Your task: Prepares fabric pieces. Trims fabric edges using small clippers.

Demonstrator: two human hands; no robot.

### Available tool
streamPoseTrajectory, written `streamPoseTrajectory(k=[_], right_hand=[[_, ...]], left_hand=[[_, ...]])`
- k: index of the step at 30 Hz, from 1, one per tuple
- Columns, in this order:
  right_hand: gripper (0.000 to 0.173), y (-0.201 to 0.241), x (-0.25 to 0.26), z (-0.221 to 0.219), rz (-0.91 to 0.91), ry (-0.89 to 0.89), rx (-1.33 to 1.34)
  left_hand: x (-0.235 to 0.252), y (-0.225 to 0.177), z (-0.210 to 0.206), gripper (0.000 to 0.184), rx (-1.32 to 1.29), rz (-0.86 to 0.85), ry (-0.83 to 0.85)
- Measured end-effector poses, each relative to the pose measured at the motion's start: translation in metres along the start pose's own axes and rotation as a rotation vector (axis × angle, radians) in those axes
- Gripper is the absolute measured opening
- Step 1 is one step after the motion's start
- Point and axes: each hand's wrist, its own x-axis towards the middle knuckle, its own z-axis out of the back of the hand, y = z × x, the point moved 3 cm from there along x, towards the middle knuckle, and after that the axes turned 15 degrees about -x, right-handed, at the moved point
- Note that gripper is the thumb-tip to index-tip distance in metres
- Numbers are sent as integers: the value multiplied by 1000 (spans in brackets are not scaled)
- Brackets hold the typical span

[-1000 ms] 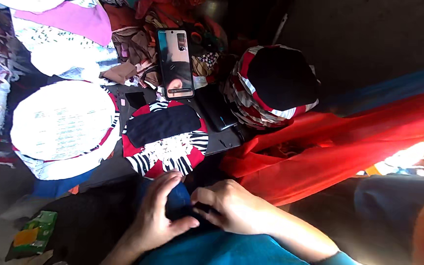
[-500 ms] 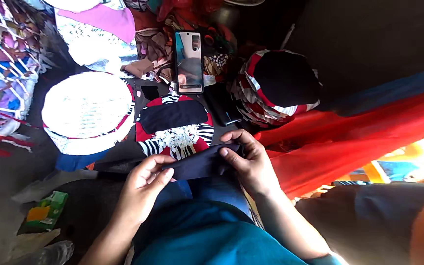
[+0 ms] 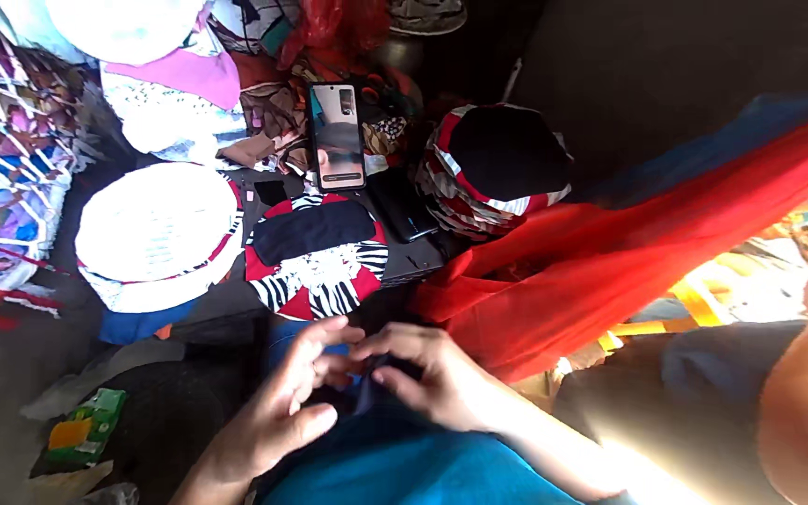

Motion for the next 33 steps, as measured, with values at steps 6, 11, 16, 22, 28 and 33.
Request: streamPoseTrajectory(k=[6,11,16,22,28,33], right_hand=[[22,20,3,7,127,-28,-188],[9,15,-5,15,137,-195,-320],[12,8,-8,16,78,-321,-394],[19,-8,-11,19,36,-421,-368],[32,-18,-10,30,21,-448,-264],[27,-16,-9,31,102,-371,-353]], left_hand=[[5,8,-5,37,130,41,-33],[9,-3,2,27,554,-39,-172],[2,-10,0,22,670,-33,-58],[-11,-13,15,16,490,-11,-174],[-15,-22,25,20,195,52,-160],[-9,-20,17,13,158,57,28]])
